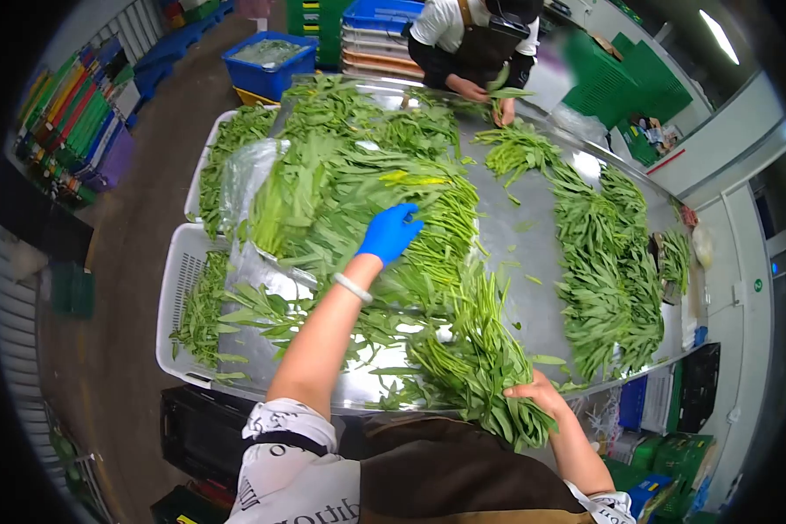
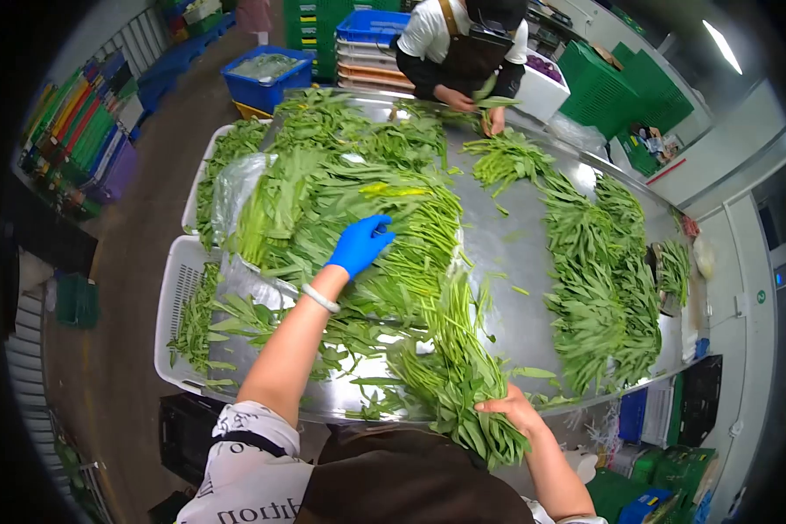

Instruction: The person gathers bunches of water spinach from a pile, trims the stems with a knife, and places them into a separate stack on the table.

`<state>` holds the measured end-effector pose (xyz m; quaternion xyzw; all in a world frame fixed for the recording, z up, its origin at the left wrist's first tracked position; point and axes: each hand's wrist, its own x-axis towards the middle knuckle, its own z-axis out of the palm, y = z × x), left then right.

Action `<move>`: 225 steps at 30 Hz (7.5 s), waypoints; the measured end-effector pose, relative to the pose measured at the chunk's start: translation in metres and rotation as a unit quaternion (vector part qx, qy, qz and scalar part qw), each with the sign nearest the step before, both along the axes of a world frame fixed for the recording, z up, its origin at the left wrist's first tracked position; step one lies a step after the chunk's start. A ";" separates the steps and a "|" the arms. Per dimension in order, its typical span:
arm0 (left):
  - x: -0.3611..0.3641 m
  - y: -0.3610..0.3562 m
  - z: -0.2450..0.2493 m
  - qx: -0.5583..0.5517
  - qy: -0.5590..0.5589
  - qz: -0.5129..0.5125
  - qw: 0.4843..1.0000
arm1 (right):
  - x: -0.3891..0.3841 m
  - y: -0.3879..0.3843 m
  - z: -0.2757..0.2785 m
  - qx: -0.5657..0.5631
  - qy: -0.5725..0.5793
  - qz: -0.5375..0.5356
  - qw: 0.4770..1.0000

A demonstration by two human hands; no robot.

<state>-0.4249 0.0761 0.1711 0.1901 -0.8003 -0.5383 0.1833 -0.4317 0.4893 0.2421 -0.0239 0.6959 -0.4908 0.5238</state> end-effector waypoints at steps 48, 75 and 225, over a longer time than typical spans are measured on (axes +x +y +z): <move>0.168 0.085 -0.009 0.377 0.051 0.149 0.913 | 0.030 0.003 0.023 -0.007 -0.074 0.066 0.995; 0.177 0.102 -0.025 0.147 0.026 0.172 0.974 | 0.038 0.004 0.029 -0.059 -0.059 0.068 0.994; 0.131 0.107 0.045 0.466 -0.136 -0.165 0.859 | -0.063 -0.070 0.036 -0.456 0.110 -0.151 0.870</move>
